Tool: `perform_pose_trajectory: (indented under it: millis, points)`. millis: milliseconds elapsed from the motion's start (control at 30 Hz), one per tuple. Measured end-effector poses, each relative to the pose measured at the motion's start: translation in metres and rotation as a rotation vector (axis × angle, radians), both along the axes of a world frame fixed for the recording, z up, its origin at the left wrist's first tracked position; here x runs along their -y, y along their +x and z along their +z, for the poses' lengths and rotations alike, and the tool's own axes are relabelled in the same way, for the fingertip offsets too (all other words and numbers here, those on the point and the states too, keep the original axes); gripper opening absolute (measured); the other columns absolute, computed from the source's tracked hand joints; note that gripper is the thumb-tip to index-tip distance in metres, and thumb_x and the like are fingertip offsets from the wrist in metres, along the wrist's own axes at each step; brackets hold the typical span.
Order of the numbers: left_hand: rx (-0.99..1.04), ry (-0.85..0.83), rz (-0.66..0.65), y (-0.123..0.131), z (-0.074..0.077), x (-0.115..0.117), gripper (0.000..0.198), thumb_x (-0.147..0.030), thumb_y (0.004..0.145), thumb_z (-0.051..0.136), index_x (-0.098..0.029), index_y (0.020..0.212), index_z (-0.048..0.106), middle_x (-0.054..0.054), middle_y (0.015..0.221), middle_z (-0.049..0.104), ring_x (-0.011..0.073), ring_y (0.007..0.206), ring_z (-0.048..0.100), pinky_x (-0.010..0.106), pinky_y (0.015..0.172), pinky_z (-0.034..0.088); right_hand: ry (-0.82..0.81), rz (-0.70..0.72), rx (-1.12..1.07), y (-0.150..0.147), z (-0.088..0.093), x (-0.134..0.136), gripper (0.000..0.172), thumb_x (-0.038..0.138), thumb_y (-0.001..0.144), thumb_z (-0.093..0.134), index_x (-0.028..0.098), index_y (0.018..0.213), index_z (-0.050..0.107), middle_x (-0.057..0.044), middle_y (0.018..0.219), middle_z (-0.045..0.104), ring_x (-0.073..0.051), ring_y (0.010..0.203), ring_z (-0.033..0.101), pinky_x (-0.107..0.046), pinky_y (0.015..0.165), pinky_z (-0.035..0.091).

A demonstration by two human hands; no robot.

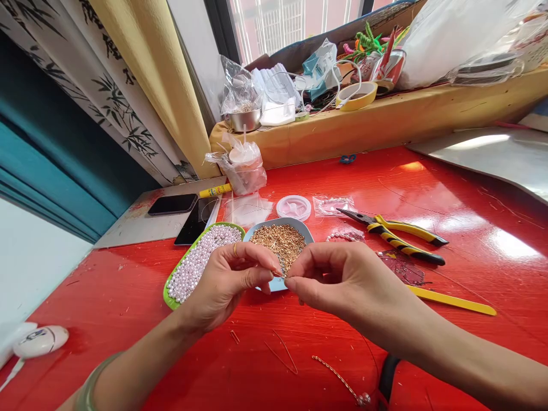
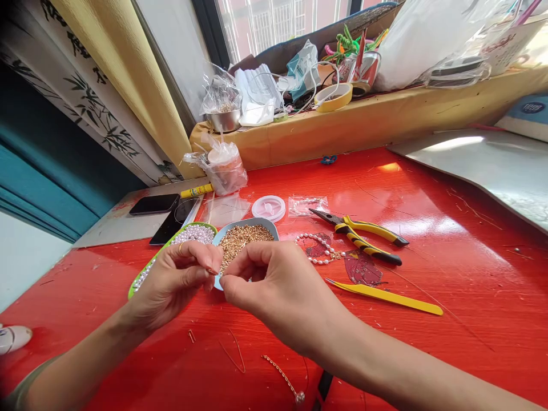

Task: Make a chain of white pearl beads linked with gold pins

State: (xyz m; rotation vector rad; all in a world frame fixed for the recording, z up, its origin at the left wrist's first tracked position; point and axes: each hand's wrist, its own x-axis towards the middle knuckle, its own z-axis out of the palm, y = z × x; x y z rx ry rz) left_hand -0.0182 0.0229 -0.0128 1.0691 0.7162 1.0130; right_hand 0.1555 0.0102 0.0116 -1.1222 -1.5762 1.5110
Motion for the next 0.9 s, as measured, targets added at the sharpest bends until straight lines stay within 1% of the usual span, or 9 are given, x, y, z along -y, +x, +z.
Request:
perform_pose_trajectory:
  millis: [233, 400, 600, 733, 900]
  points:
    - [-0.071, 0.007, 0.058, 0.0014, 0.0016, -0.0001, 0.007, -0.015, 0.061, 0.077, -0.020, 0.060, 0.071, -0.001, 0.064, 0.066, 0.0087, 0.057, 0.057, 0.016, 0.050, 0.048, -0.003, -0.001, -0.001, 0.0002, -0.0006, 0.0018, 0.012, 0.012, 0.068, 0.053, 0.017, 0.058, 0.056, 0.006, 0.049, 0.046, -0.006, 0.045, 0.036, -0.020, 0.041, 0.026]
    - [-0.086, 0.012, 0.070, 0.0014, 0.0021, -0.0003, 0.007, -0.016, 0.059, 0.077, -0.020, 0.059, 0.071, 0.001, 0.064, 0.066, 0.0111, 0.061, 0.058, 0.018, 0.050, 0.048, 0.011, -0.003, 0.002, -0.0004, -0.0003, 0.0014, 0.013, 0.012, 0.068, 0.052, 0.018, 0.057, 0.055, 0.006, 0.049, 0.045, -0.007, 0.045, 0.036, -0.021, 0.040, 0.026]
    - [-0.085, -0.006, 0.081, 0.0017, 0.0011, -0.0010, 0.008, -0.014, 0.060, 0.077, -0.020, 0.058, 0.071, 0.000, 0.065, 0.066, 0.0092, 0.059, 0.056, 0.016, 0.050, 0.047, 0.021, 0.006, -0.003, -0.0004, -0.0008, 0.0011, 0.012, 0.012, 0.069, 0.053, 0.017, 0.058, 0.055, 0.005, 0.052, 0.048, -0.007, 0.047, 0.037, -0.021, 0.042, 0.027]
    - [-0.072, -0.030, 0.079, 0.0021, 0.0014, -0.0008, 0.007, -0.015, 0.059, 0.077, -0.019, 0.059, 0.071, 0.000, 0.064, 0.066, 0.0080, 0.056, 0.055, 0.015, 0.049, 0.046, 0.020, 0.004, -0.009, -0.0007, -0.0017, 0.0004, 0.013, 0.013, 0.070, 0.053, 0.017, 0.057, 0.054, 0.005, 0.051, 0.047, -0.007, 0.046, 0.037, -0.021, 0.042, 0.027]
    - [-0.066, -0.033, 0.077, 0.0029, 0.0015, 0.0000, 0.007, -0.016, 0.059, 0.078, -0.018, 0.058, 0.071, 0.000, 0.062, 0.065, 0.0084, 0.057, 0.055, 0.015, 0.050, 0.046, 0.021, 0.005, -0.010, -0.0014, -0.0020, 0.0008, 0.013, 0.012, 0.069, 0.052, 0.018, 0.057, 0.055, 0.005, 0.051, 0.047, -0.007, 0.046, 0.037, -0.021, 0.042, 0.026]
